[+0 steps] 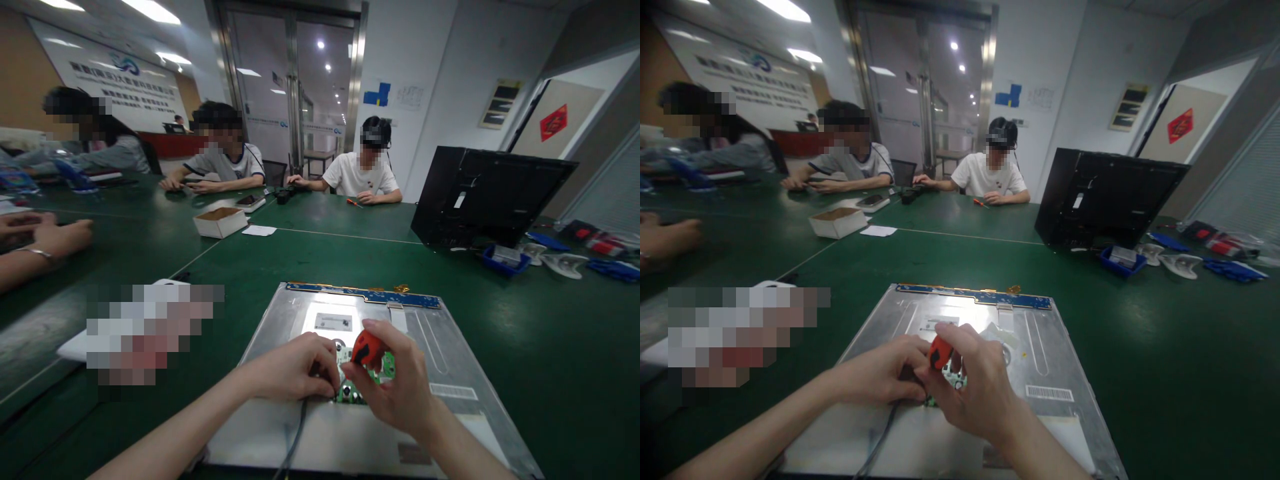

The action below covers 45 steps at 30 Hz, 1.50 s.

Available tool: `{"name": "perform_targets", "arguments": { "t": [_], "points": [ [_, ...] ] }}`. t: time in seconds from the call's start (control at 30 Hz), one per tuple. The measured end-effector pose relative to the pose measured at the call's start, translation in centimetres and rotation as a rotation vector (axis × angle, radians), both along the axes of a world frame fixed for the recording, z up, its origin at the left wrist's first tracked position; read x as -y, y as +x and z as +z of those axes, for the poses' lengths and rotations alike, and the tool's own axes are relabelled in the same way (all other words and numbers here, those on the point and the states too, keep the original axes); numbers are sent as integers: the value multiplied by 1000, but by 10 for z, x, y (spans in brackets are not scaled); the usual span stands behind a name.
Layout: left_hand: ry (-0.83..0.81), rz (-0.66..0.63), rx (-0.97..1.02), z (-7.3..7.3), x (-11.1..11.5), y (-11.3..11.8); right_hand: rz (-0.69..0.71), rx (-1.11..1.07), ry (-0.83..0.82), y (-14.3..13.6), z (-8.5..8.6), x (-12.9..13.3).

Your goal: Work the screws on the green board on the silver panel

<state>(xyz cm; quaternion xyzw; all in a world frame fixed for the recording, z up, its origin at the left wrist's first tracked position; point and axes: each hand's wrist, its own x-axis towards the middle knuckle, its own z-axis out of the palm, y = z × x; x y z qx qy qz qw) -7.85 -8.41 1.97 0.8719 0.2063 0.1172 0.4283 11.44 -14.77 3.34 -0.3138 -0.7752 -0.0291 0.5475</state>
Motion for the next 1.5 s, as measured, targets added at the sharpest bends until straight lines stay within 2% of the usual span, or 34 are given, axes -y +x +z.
{"name": "perform_targets", "arguments": {
  "t": [0.2,0.47,0.63,0.83,1.1,1.33,1.5],
  "points": [
    [-2,-14,-22,0,-1,0,86,27,-10,2,0,2],
    [12,-6,-13,0,0,0,-47,0,-3,0,-6,3],
    [23,-14,2,-1,0,0,16,9,33,-2,0,1],
    [19,-17,-5,-2,-1,0,88,48,-44,3,2,2],
    [27,-14,-10,0,-1,0,5,14,15,0,0,-1],
    [27,-6,-18,0,-1,-1,87,34,-27,2,-1,0],
    [13,-10,-8,-3,-2,-1,43,22,-56,2,-4,2]
  ]
}}
